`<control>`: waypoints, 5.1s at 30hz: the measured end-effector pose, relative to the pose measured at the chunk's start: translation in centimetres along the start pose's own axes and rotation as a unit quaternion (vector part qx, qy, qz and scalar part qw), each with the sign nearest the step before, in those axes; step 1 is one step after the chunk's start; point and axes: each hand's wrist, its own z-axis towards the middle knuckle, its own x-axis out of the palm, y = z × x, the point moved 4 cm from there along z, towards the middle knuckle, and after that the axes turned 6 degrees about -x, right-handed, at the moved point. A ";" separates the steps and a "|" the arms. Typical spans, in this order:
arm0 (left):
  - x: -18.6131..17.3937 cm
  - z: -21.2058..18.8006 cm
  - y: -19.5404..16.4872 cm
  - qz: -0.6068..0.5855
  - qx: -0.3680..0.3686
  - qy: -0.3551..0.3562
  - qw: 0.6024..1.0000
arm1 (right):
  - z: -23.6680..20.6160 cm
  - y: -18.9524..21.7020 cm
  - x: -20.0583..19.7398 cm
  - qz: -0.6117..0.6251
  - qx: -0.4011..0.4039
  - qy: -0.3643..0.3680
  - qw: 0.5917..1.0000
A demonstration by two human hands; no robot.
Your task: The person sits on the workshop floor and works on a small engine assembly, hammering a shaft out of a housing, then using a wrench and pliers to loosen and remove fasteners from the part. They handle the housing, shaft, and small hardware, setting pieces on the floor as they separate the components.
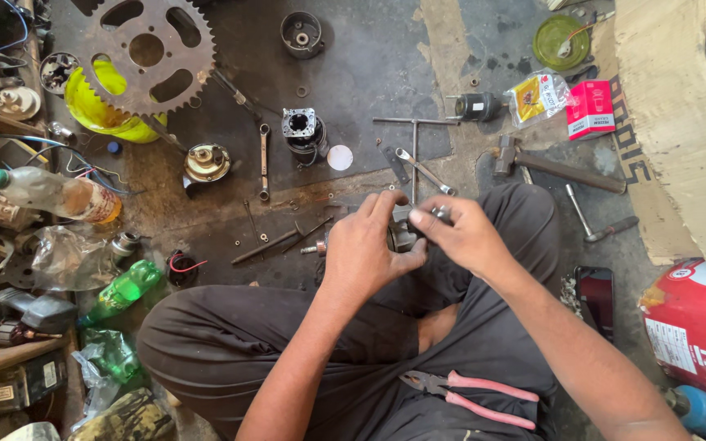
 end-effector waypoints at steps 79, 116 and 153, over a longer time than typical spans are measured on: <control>0.5 -4.4 6.8 -0.323 -0.159 -0.168 0.918 | -2.4 4.0 4.3 -0.266 -0.303 0.074 0.912; -10.1 2.0 14.4 0.194 -0.369 -0.038 0.908 | -2.9 7.1 8.3 -0.498 -0.255 0.041 0.828; 0.2 -2.5 1.3 -0.225 -0.026 -0.031 0.974 | -2.7 0.8 1.1 0.011 -0.228 -0.027 0.973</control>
